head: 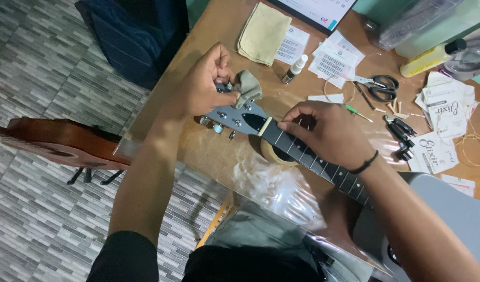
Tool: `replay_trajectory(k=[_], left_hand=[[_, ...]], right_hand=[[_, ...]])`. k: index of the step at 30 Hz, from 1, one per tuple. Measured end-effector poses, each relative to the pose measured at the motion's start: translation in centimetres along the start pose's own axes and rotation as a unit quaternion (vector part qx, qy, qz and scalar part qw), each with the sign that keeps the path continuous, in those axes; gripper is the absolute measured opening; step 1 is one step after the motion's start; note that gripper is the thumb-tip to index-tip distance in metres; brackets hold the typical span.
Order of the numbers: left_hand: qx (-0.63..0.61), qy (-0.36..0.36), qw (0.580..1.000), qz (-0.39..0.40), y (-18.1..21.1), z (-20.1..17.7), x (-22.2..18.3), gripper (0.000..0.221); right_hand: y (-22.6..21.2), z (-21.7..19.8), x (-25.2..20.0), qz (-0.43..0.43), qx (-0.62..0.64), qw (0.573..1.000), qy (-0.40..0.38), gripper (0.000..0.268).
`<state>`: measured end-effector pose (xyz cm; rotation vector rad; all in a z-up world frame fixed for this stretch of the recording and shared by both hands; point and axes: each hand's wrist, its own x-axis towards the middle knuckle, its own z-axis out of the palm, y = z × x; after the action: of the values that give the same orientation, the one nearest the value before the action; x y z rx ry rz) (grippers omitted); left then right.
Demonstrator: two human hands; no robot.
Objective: The person is cleaning the headstock of an acoustic guitar with a cloth and then restringing it by threading strings through the bridge and tuning pegs.
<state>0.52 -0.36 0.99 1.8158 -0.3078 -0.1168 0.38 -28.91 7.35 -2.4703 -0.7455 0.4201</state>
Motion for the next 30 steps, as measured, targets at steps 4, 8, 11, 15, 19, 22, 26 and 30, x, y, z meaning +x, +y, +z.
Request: replay_trajectory(k=[4,8,11,15,19,22,26,30], left_hand=[[-0.008,-0.014,1.0,-0.021,0.8,0.0,-0.1,0.058],[-0.06,-0.022,0.998,-0.008,0.8,0.0,-0.1,0.055],[-0.081,-0.028,0.996,0.017,0.4,0.0,0.0,0.055],[-0.069,-0.02,0.997,0.014,1.1,-0.2,-0.2,0.055],[-0.046,-0.019,0.998,0.031,0.4,-0.1,-0.1,0.056],[-0.093,-0.007,0.995,-0.019,0.0,-0.1,0.0,0.058],[-0.108,0.008,0.992,-0.069,0.2,-0.1,0.2,0.05],[-0.086,0.028,0.99,-0.104,-7.9,-1.1,1.5,0.075]], right_hand=[[0.2,0.3,-0.5,-0.027,0.001,0.999,0.02,0.007],[-0.1,0.4,-0.7,-0.082,-0.019,0.996,0.042,0.005],[0.2,0.4,-0.8,-0.089,-0.028,0.995,0.033,0.005],[0.4,0.2,-0.7,-0.082,-0.021,0.996,0.03,0.006],[0.5,0.2,-1.4,-0.06,-0.041,0.997,0.026,0.01],[0.6,-0.2,-2.6,-0.049,-0.014,0.999,0.007,0.007],[1.8,-0.4,-5.2,-0.039,-0.016,0.999,0.021,0.006],[4.8,0.2,-9.8,-0.021,-0.089,0.992,0.09,0.013]])
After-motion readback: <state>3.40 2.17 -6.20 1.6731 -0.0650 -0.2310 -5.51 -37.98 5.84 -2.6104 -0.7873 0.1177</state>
